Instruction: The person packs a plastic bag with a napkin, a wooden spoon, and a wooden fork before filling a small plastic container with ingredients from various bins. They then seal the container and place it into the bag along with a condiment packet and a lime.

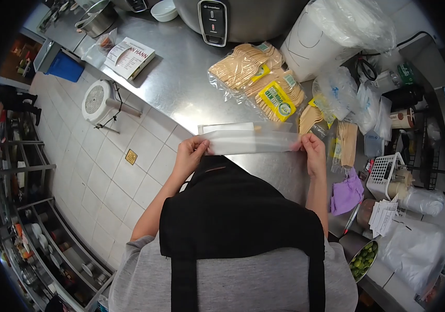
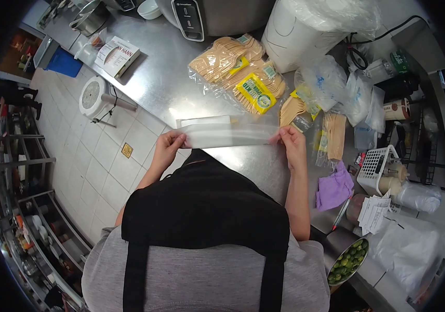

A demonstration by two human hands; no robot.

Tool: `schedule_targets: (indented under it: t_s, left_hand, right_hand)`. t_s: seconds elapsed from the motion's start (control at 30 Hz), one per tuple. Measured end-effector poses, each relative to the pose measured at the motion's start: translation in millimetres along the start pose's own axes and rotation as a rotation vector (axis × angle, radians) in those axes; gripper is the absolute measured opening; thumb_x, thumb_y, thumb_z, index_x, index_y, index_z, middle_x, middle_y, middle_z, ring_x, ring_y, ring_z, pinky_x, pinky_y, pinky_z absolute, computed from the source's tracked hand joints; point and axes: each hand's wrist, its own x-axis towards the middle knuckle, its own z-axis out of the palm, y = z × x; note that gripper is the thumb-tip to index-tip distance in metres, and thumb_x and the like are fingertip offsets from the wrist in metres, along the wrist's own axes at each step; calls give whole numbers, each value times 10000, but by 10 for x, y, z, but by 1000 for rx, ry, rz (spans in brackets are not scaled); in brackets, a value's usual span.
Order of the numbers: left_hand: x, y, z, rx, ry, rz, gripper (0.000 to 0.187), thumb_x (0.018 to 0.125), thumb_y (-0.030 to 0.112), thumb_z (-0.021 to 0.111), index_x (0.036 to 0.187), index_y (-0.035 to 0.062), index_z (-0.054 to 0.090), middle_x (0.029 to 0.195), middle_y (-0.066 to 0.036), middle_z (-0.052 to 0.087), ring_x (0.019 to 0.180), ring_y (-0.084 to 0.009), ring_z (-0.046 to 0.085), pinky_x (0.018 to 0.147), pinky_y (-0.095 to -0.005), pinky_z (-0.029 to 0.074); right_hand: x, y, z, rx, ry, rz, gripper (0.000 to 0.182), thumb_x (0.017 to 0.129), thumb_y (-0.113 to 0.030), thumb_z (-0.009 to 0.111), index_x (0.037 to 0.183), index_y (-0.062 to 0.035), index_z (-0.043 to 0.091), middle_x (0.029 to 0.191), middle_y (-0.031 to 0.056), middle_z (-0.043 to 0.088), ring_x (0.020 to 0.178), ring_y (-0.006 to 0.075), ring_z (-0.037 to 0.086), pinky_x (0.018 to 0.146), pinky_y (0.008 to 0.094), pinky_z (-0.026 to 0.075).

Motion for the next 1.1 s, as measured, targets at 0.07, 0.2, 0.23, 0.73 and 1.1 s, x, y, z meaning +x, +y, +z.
schedule_targets:
  t_s: [0.07, 0.2, 0.23, 0.73, 1.1]
  left_hand:
    - [18, -7, -27, -65, -18, -14, 190, 884, 118, 504, 829, -42, 593, 686, -50, 612, 630, -80, 561, 600, -208, 449]
    - [23, 49, -66, -117, -22, 25, 192, 887, 127, 506, 849, -38, 595, 699, -44, 608, 658, -83, 564, 616, -208, 447]
    - [24, 49, -82, -130, 3, 43, 191, 887, 130, 507, 853, -36, 597, 705, -43, 607, 667, -83, 562, 625, -209, 446]
    - [18, 2, -4, 106, 91, 59, 169, 867, 118, 522, 806, -27, 585, 583, -33, 579, 503, -60, 451, 469, -236, 367]
    - [78, 338, 36, 472, 373, 231, 298, 765, 69, 598, 1046, 18, 512, 875, -129, 594, 721, -217, 549, 624, -314, 432]
  right_hand:
    - [-38, -93, 128, 240, -75, -150, 135, 811, -47, 571, 932, 8, 551, 910, 70, 608, 731, 85, 567, 761, 214, 424]
    - [-47, -52, 81, -85, -220, -204, 220, 759, -36, 625, 962, 11, 551, 955, 59, 589, 805, 95, 567, 775, 224, 425]
    - [-19, -6, 30, -93, -210, -178, 261, 734, -24, 642, 976, 8, 551, 947, 54, 591, 820, 96, 566, 773, 226, 428]
    - [29, 135, 281, -85, 99, -87, 95, 805, -29, 572, 854, -5, 495, 696, 52, 601, 610, 78, 562, 567, 190, 429]
    - [143, 57, 297, -238, 199, 11, 93, 807, -42, 551, 743, -4, 495, 548, 50, 573, 466, 69, 516, 413, 216, 367]
